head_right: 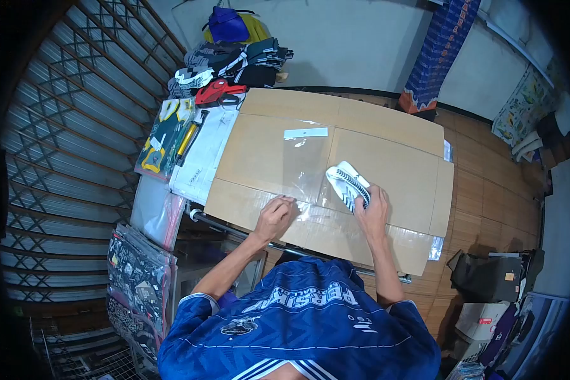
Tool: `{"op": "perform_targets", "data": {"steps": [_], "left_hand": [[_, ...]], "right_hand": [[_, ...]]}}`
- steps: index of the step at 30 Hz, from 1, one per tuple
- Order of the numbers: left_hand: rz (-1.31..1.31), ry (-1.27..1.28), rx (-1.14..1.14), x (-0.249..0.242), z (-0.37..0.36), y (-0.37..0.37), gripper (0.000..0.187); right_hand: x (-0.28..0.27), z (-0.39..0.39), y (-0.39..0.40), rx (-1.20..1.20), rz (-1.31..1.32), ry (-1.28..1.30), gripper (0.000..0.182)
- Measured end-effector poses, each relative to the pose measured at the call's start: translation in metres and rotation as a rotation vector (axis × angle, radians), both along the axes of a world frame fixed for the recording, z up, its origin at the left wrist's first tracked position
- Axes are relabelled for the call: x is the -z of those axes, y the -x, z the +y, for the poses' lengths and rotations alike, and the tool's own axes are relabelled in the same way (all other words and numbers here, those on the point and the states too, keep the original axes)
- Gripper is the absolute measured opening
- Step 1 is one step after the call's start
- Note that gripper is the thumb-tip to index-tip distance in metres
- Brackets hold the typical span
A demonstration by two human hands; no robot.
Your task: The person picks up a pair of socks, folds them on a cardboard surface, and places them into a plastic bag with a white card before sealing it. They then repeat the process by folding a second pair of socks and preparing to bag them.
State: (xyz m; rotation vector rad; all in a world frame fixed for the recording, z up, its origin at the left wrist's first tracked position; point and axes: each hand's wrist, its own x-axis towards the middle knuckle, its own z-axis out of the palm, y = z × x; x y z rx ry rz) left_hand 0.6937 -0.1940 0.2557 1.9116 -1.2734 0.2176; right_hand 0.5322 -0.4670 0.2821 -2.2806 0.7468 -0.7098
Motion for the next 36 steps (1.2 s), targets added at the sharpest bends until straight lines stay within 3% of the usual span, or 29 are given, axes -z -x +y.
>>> {"op": "perform_targets", "data": {"steps": [5, 8, 15, 23, 28, 36], "left_hand": [[0.257, -0.056, -0.112, -0.008, -0.011, 0.01, 0.01], [0.16, -0.052, -0.096, -0.018, -0.022, 0.007, 0.01], [0.269, -0.073, -0.145, -0.016, -0.045, 0.003, 0.013], [0.409, -0.095, -0.226, -0.022, -0.052, 0.001, 0.011], [0.378, -0.118, -0.212, -0.026, -0.054, 0.005, 0.014], [0.339, -0.12, -0.12, -0.018, -0.044, 0.005, 0.017]], "right_hand": [[-0.004, 0.004, 0.018, -0.018, -0.096, -0.112, 0.021], [-0.014, 0.023, 0.03, -0.091, -0.085, -0.234, 0.02], [-0.014, 0.055, 0.045, -0.358, -0.012, 0.046, 0.022], [-0.027, 0.06, 0.05, -0.474, 0.002, 0.14, 0.026], [-0.019, 0.068, 0.054, -0.447, 0.013, 0.163, 0.028], [-0.012, 0.068, 0.05, -0.183, 0.052, 0.17, 0.025]]}}
